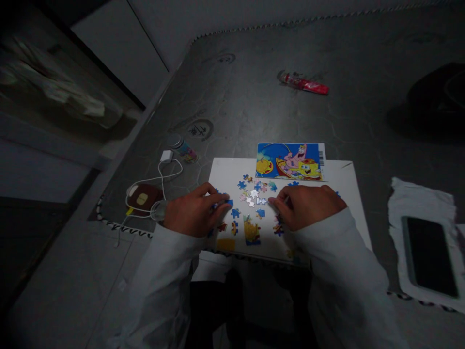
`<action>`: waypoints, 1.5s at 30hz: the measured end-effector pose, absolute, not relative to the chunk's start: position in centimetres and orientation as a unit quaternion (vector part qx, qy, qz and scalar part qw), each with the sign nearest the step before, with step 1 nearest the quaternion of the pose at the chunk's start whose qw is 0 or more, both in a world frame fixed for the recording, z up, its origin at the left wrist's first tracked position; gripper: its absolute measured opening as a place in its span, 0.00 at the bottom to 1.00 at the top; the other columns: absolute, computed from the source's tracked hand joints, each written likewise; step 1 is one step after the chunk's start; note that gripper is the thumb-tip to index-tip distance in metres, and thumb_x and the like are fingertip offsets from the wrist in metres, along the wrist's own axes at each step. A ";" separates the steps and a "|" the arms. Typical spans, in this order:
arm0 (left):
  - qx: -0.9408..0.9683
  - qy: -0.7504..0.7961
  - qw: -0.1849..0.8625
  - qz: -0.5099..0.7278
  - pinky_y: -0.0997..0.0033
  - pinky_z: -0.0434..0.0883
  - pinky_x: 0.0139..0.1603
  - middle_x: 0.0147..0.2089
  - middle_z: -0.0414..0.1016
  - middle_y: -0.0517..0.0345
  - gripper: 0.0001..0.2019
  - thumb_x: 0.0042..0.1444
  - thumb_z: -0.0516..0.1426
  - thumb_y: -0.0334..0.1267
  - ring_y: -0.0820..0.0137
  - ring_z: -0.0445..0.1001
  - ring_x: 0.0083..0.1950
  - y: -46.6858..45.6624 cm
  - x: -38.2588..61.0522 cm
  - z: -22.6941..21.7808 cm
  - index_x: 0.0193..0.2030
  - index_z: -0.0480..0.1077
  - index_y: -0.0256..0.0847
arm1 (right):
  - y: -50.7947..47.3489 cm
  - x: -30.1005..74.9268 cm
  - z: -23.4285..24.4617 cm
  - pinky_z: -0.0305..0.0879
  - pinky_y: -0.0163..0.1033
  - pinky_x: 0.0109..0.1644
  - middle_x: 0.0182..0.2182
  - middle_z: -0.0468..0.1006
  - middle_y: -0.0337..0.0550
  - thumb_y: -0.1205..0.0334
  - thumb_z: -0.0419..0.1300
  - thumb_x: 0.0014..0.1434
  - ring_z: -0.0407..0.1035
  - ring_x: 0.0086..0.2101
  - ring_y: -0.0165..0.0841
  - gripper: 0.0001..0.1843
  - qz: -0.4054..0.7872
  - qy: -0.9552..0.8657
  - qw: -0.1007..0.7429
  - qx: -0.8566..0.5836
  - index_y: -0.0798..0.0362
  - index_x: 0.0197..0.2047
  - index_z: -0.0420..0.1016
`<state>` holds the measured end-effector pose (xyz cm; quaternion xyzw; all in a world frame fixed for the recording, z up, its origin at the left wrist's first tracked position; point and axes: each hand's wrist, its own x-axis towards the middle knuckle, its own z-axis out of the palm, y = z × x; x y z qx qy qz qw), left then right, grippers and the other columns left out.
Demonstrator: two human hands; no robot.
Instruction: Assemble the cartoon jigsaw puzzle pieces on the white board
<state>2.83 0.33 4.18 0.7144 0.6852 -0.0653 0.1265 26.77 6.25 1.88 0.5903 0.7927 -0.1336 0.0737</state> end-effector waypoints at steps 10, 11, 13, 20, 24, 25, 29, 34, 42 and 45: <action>0.700 0.700 0.140 -0.005 0.65 0.73 0.35 0.52 0.81 0.58 0.11 0.63 0.62 0.47 0.60 0.81 0.43 0.4 2.5 3.2 0.51 0.80 0.54 | 6.3 27.1 1.9 0.57 0.46 0.33 0.30 0.82 0.45 0.39 0.54 0.64 0.73 0.31 0.42 0.22 -0.136 0.793 0.062 0.591 0.44 0.34 0.80; 0.701 0.699 0.140 0.000 0.64 0.74 0.36 0.51 0.82 0.58 0.11 0.63 0.62 0.47 0.60 0.81 0.44 0.4 2.4 3.1 0.50 0.80 0.53 | 6.4 27.2 1.9 0.57 0.46 0.33 0.30 0.82 0.45 0.39 0.54 0.64 0.73 0.31 0.43 0.22 -0.134 0.792 0.063 0.592 0.44 0.34 0.80; 0.704 0.696 0.145 0.008 0.63 0.75 0.37 0.51 0.83 0.58 0.10 0.64 0.62 0.45 0.60 0.82 0.45 0.4 2.3 2.9 0.49 0.81 0.52 | 6.4 27.3 1.9 0.58 0.47 0.34 0.31 0.82 0.46 0.39 0.53 0.64 0.73 0.32 0.44 0.22 -0.130 0.789 0.068 0.597 0.44 0.35 0.81; 0.689 0.704 0.168 0.032 0.59 0.76 0.45 0.51 0.84 0.56 0.09 0.63 0.63 0.43 0.58 0.82 0.49 0.5 2.2 2.4 0.48 0.82 0.52 | 6.5 27.7 1.5 0.58 0.47 0.32 0.30 0.82 0.46 0.38 0.53 0.64 0.73 0.30 0.43 0.22 -0.134 0.800 0.052 0.582 0.43 0.35 0.81; 0.665 0.722 0.186 0.041 0.59 0.76 0.47 0.51 0.83 0.57 0.08 0.61 0.64 0.42 0.59 0.81 0.49 0.6 2.3 2.2 0.47 0.82 0.53 | 6.5 27.5 1.8 0.57 0.45 0.33 0.30 0.83 0.43 0.38 0.53 0.64 0.73 0.31 0.41 0.23 -0.122 0.797 0.065 0.588 0.43 0.36 0.82; 0.663 0.723 0.189 0.044 0.60 0.75 0.47 0.50 0.83 0.58 0.08 0.61 0.64 0.41 0.60 0.81 0.49 0.7 2.3 2.1 0.46 0.82 0.52 | 6.5 27.4 1.8 0.57 0.45 0.32 0.30 0.83 0.43 0.39 0.53 0.64 0.73 0.30 0.40 0.23 -0.118 0.796 0.069 0.590 0.44 0.36 0.82; 0.661 0.724 0.193 0.053 0.61 0.75 0.48 0.51 0.81 0.57 0.07 0.61 0.65 0.41 0.62 0.79 0.48 0.8 2.3 1.8 0.45 0.81 0.51 | 6.4 27.3 1.7 0.57 0.44 0.32 0.30 0.83 0.43 0.39 0.54 0.64 0.73 0.30 0.40 0.22 -0.116 0.791 0.068 0.596 0.44 0.36 0.82; 0.667 0.715 0.198 0.067 0.61 0.75 0.48 0.51 0.82 0.57 0.06 0.60 0.64 0.38 0.62 0.80 0.47 0.7 2.4 1.9 0.44 0.80 0.49 | 6.4 27.9 1.1 0.58 0.47 0.31 0.31 0.83 0.46 0.37 0.53 0.65 0.74 0.30 0.44 0.23 -0.123 0.805 0.045 0.578 0.43 0.36 0.81; 0.654 0.724 0.209 0.067 0.58 0.75 0.47 0.49 0.83 0.57 0.05 0.58 0.65 0.37 0.59 0.80 0.47 0.6 2.7 2.3 0.42 0.81 0.49 | 6.4 28.0 1.1 0.58 0.47 0.31 0.30 0.83 0.46 0.37 0.51 0.66 0.74 0.30 0.45 0.24 -0.119 0.806 0.048 0.578 0.43 0.38 0.81; 0.659 0.719 0.212 0.064 0.58 0.75 0.48 0.49 0.83 0.56 0.06 0.59 0.64 0.36 0.59 0.80 0.48 0.6 2.7 2.5 0.42 0.81 0.50 | 6.4 27.8 1.2 0.58 0.47 0.31 0.30 0.83 0.46 0.37 0.52 0.65 0.74 0.30 0.44 0.23 -0.128 0.808 0.047 0.573 0.43 0.37 0.81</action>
